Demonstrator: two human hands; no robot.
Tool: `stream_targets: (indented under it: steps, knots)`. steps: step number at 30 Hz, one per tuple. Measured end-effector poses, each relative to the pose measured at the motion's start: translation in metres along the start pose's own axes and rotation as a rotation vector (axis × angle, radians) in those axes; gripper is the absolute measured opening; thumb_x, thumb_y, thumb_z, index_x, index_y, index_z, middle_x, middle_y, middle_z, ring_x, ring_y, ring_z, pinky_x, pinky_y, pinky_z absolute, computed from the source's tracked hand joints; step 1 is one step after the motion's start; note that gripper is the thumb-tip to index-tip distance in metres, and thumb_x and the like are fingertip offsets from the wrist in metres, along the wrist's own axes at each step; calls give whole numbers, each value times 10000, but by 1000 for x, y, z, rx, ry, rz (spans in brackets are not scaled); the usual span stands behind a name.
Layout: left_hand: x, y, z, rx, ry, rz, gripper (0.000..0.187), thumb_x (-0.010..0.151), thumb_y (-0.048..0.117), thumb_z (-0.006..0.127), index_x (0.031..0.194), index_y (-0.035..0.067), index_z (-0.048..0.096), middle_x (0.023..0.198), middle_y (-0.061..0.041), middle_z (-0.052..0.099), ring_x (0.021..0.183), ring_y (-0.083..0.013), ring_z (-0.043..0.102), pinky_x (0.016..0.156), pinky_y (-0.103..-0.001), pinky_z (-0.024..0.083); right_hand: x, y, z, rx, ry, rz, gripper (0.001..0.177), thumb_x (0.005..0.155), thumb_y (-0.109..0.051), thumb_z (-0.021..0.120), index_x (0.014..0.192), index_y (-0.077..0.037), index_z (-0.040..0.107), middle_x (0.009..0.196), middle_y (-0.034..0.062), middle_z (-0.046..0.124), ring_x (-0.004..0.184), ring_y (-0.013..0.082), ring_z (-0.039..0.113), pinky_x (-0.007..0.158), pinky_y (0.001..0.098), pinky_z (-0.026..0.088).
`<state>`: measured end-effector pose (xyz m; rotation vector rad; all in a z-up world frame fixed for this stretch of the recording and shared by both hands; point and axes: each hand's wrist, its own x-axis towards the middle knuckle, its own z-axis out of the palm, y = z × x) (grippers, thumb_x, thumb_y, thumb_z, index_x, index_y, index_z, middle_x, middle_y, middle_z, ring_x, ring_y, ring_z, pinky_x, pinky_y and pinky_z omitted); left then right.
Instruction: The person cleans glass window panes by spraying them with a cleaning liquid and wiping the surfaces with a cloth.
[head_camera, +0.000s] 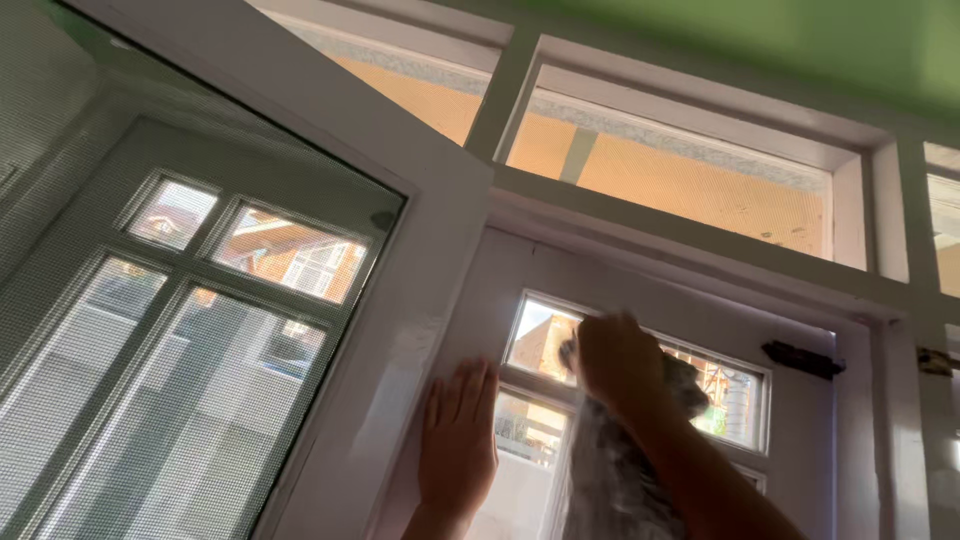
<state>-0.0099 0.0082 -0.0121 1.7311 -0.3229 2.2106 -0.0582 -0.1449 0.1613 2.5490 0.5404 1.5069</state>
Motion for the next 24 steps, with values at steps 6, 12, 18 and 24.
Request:
stream_targets:
  steps: [6, 12, 18, 24]
  knots:
    - [-1, -2, 6, 0, -35, -17, 608, 869, 90, 571, 1463, 41, 450, 1536, -140, 437, 1438, -331, 364, 1189, -540, 253, -12, -30, 38, -257, 854, -465, 529, 545, -82, 653, 1068, -25, 706, 1095, 164, 732, 953, 387, 724, 724, 493, 590]
    - [-3, -4, 13, 66, 31, -4, 574, 920, 72, 527, 1490, 53, 457, 1559, -115, 439, 1465, -297, 373, 1218, -528, 260, -25, 10, 23, -317, 408, -131, 329, 771, -15, 725, 1076, 80, 649, 1118, 240, 674, 940, 402, 699, 758, 457, 622]
    - [1, 0, 6, 35, -3, -17, 570, 918, 96, 530, 1482, 56, 452, 1543, -118, 443, 1459, -294, 366, 1195, -537, 265, -45, -10, 24, -273, 84, -30, 252, 826, -28, 729, 1064, 22, 662, 1115, 214, 686, 990, 324, 711, 824, 432, 613]
    - [-6, -3, 20, 78, -13, -25, 616, 880, 95, 557, 1484, 49, 443, 1549, -111, 447, 1466, -291, 363, 1200, -522, 270, -22, -35, 17, 44, -113, 235, 268, 934, -257, 692, 1053, -18, 670, 983, 173, 730, 901, 268, 745, 833, 425, 621]
